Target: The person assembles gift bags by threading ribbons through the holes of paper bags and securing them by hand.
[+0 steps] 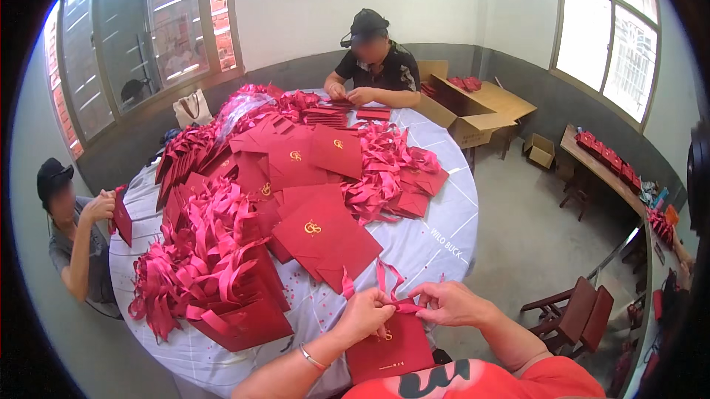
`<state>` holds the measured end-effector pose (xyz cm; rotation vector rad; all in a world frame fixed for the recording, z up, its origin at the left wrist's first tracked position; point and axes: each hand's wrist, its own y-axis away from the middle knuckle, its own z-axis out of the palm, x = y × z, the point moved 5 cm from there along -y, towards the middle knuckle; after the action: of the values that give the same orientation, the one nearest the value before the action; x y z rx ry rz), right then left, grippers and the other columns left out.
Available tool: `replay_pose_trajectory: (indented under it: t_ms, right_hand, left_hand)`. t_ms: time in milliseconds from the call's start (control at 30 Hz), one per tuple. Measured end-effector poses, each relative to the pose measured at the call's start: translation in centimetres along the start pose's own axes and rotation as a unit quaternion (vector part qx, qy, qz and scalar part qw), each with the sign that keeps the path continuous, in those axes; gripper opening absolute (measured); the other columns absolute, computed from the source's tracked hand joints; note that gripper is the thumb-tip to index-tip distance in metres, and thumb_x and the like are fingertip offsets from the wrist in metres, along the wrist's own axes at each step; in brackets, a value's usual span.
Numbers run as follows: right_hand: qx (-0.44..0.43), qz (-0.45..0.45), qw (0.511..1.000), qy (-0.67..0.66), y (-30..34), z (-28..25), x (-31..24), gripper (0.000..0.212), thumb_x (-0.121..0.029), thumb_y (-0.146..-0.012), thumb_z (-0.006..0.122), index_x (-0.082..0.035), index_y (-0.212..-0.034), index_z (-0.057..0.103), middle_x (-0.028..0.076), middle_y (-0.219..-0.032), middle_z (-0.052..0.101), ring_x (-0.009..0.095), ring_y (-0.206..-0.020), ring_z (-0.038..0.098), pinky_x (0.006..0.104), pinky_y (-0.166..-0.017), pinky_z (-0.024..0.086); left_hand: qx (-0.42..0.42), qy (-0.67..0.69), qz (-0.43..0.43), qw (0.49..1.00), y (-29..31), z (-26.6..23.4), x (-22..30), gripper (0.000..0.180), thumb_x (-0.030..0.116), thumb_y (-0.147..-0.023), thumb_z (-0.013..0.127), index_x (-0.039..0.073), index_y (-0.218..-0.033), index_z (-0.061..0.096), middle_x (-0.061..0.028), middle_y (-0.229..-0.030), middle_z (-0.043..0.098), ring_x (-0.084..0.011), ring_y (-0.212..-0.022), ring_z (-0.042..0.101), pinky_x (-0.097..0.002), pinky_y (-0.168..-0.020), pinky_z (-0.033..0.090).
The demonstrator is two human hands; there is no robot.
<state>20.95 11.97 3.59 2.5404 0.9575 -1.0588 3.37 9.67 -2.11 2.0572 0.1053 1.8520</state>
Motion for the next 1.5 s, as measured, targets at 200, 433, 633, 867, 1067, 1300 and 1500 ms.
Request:
replay_pose_trajectory:
  t_ms: [200,433,633,867,1067,1300,1500]
  right_hand:
    - [0.149,-0.160,0.919,0.329,1.8,-2.5,-0.9,0.013,-0.009,-0.072,0.065,-0.011,-0.085,0.068,0.003,-0.075,0.063,0.024,-0.077,0.060,0.0384,-0.071,0.046]
    - [0.309,-0.164,0.863,0.365,4.2,-3.9,-0.1,0.012,-0.007,-0.068,0.069,-0.010,-0.078,0.066,0.003,-0.078,0.061,0.024,-0.084,0.058,0.0390,-0.082,0.043]
    - [0.356,-0.121,0.836,0.400,5.6,-5.7,-0.9,0.013,-0.003,-0.067,0.070,-0.009,-0.077,0.064,0.006,-0.078,0.062,0.026,-0.088,0.058,0.0411,-0.085,0.043]
    - [0.353,-0.076,0.890,0.277,6.7,-7.1,-0.9,0.006,-0.001,-0.074,0.068,-0.004,-0.079,0.065,0.008,-0.076,0.065,0.027,-0.072,0.062,0.0376,-0.070,0.049]
    - [0.366,0.015,0.928,0.071,8.0,-7.3,0.4,0.003,-0.001,-0.083,0.066,0.000,-0.086,0.066,0.006,-0.074,0.068,0.012,-0.064,0.064,0.0253,-0.061,0.051]
    - [0.348,-0.046,0.904,-0.243,6.4,-5.3,-0.4,0.009,0.003,-0.087,0.063,0.002,-0.096,0.061,0.005,-0.081,0.067,0.010,-0.073,0.063,0.0221,-0.068,0.050]
    - [0.366,-0.114,0.911,-0.149,3.5,-4.3,-4.1,0.008,0.005,-0.084,0.065,0.001,-0.089,0.061,0.004,-0.083,0.064,0.010,-0.076,0.061,0.0227,-0.072,0.048]
  left_hand:
    - [-0.021,0.017,0.020,0.999,-0.5,0.1,0.0,0.013,0.008,-0.088,0.059,-0.002,-0.094,0.054,-0.0057,-0.066,0.060,-0.0151,-0.045,0.061,-0.0261,-0.035,0.046]
    - [-0.018,0.007,0.012,1.000,-0.6,0.3,0.1,0.014,0.010,-0.087,0.062,-0.002,-0.094,0.057,-0.0035,-0.065,0.061,-0.0122,-0.045,0.060,-0.0223,-0.036,0.039]
    - [-0.022,0.000,0.033,0.999,-0.9,0.2,-0.2,0.015,0.008,-0.086,0.061,-0.003,-0.094,0.056,-0.0062,-0.065,0.061,-0.0162,-0.046,0.062,-0.0248,-0.036,0.041]
    - [-0.026,-0.014,0.054,0.998,-1.3,0.0,-0.5,0.016,0.008,-0.086,0.060,-0.004,-0.094,0.056,-0.0090,-0.066,0.062,-0.0181,-0.048,0.064,-0.0265,-0.036,0.043]
    - [-0.031,-0.018,0.062,0.997,-1.5,0.1,-0.9,0.014,0.008,-0.085,0.060,-0.004,-0.092,0.057,-0.0095,-0.066,0.062,-0.0193,-0.048,0.065,-0.0266,-0.037,0.045]
    - [-0.017,-0.022,0.059,0.998,-1.7,0.2,-0.6,0.011,0.006,-0.082,0.058,-0.004,-0.085,0.059,-0.0105,-0.064,0.062,-0.0208,-0.049,0.066,-0.0288,-0.038,0.047]
    - [-0.022,-0.017,0.098,0.995,-1.6,0.0,-0.3,0.015,0.005,-0.079,0.055,-0.004,-0.068,0.060,-0.0123,-0.058,0.062,-0.0230,-0.051,0.068,-0.0310,-0.040,0.050]
